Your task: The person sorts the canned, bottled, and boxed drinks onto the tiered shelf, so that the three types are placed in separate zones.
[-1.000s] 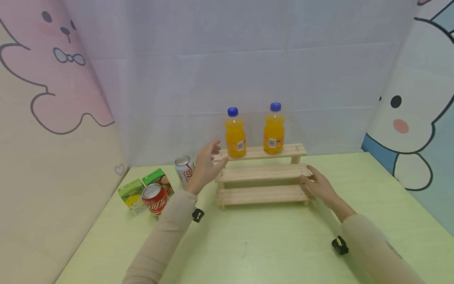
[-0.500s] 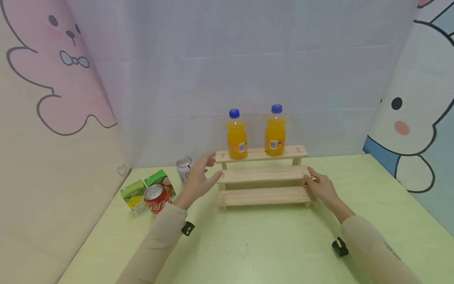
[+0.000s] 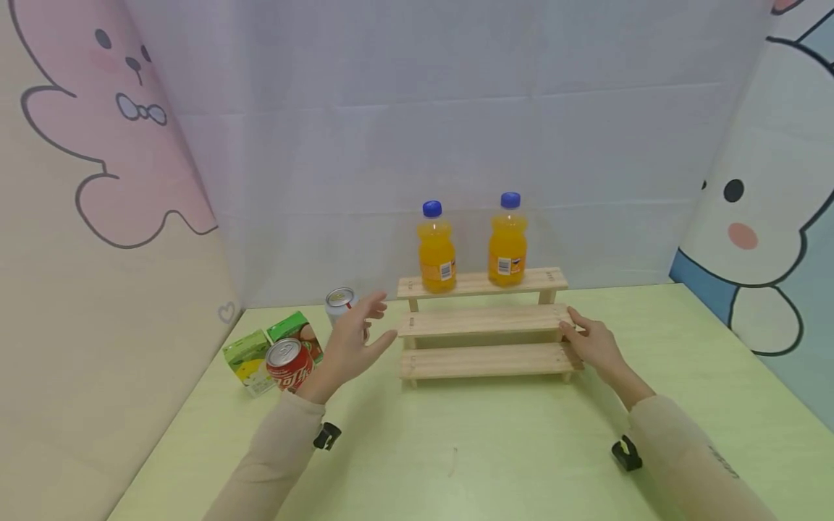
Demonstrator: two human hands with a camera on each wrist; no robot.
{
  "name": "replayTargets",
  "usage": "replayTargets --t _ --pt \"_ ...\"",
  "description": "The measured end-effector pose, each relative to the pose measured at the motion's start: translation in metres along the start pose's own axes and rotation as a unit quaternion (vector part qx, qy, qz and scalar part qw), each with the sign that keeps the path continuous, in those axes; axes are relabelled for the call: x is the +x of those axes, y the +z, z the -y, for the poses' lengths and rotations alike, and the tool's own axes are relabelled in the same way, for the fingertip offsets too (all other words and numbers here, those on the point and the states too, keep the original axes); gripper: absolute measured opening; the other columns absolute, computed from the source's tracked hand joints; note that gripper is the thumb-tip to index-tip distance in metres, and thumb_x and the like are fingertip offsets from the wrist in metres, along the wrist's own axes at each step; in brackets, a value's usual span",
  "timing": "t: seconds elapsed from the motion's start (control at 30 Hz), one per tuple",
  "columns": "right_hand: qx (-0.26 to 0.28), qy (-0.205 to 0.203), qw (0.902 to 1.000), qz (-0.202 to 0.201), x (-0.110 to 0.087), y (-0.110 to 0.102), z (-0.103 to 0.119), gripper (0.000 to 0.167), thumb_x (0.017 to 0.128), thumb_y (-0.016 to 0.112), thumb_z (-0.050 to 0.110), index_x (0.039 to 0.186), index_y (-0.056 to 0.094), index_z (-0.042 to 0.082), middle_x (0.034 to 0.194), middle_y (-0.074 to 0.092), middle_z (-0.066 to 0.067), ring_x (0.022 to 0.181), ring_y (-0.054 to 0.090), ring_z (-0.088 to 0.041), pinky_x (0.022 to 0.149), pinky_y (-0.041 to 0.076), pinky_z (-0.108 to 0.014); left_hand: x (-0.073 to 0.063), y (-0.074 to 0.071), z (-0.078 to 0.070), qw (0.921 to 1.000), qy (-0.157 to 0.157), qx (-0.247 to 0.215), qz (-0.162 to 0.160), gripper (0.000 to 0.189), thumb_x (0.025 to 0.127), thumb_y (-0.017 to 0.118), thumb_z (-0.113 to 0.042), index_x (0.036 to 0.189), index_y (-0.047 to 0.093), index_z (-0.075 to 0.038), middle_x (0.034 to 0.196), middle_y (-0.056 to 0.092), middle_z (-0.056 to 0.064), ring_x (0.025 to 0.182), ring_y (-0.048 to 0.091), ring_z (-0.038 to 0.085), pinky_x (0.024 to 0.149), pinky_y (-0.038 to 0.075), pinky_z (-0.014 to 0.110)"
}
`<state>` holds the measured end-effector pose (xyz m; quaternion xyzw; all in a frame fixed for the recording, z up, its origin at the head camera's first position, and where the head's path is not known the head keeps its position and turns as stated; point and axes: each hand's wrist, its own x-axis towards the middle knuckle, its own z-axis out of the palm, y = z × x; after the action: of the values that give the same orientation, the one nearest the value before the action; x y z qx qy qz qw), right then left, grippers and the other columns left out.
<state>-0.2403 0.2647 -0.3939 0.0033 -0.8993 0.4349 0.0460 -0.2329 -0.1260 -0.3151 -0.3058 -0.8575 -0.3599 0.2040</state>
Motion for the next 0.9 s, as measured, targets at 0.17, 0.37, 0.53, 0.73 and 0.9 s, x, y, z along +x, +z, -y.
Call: replayTargets --t 0.17,0.37,0.53,0.73,0.9 --pt "-0.008 0.004 0.9999 0.005 0.001 -0.001 0.0 0.06 0.097 0.037 0.037 0.14 0.023 -0.002 0.116 0.05 -0.035 0.089 0.057 -0.03 0.06 0.042 -0.028 -0.009 -0.01 -0.001 0.9998 -0.016 0.004 0.006 0.055 0.078 0.071 -0.008 0.126 0.046 0.001 0.11 0.058 0.015 0.098 0.057 0.027 0.077 0.05 0.039" --pt "0.023 0.002 0.9997 0.011 0.002 -0.003 -0.002 0.059 0.097 0.04 0.035 0.141 0.023 -0.002 0.101 0.06 -0.03 0.059 0.047 -0.014 0.052 0.039 -0.027 -0.019 -0.018 0.002 0.9999 -0.008 0.009 -0.009 0.06 0.076 0.073 -0.008 0.129 0.046 0.0 0.109 0.059 0.014 0.099 0.057 0.027 0.079 0.05 0.041" --pt "0.017 -0.007 0.9998 0.009 0.001 -0.003 -0.002 0.058 0.097 0.04 0.033 0.14 0.024 -0.003 0.104 0.058 -0.032 0.061 0.048 -0.014 0.052 0.04 -0.027 -0.028 -0.025 0.008 0.999 0.02 0.019 -0.036 0.061 0.072 0.076 -0.006 0.126 0.048 0.0 0.109 0.06 0.013 0.099 0.057 0.026 0.077 0.05 0.041" --pt "0.013 -0.01 0.9998 0.008 0.001 -0.004 -0.002 0.059 0.097 0.04 0.034 0.14 0.025 -0.002 0.103 0.06 -0.03 0.048 0.039 -0.011 0.049 0.038 -0.027 -0.04 -0.032 0.015 0.9984 0.014 0.017 -0.053 0.06 0.07 0.076 -0.001 0.124 0.05 0.002 0.114 0.057 0.014 0.102 0.055 0.028 0.077 0.051 0.043" --pt "0.011 -0.013 0.9998 0.007 0.002 -0.004 -0.003 0.059 0.097 0.041 0.035 0.14 0.025 -0.003 0.1 0.062 -0.028 0.045 0.037 -0.01 0.048 0.039 -0.026 -0.048 -0.039 0.018 0.9974 -0.004 0.031 -0.065 0.059 0.068 0.076 0.001 0.121 0.05 0.005 0.117 0.056 0.018 0.103 0.054 0.03 0.078 0.048 0.046"
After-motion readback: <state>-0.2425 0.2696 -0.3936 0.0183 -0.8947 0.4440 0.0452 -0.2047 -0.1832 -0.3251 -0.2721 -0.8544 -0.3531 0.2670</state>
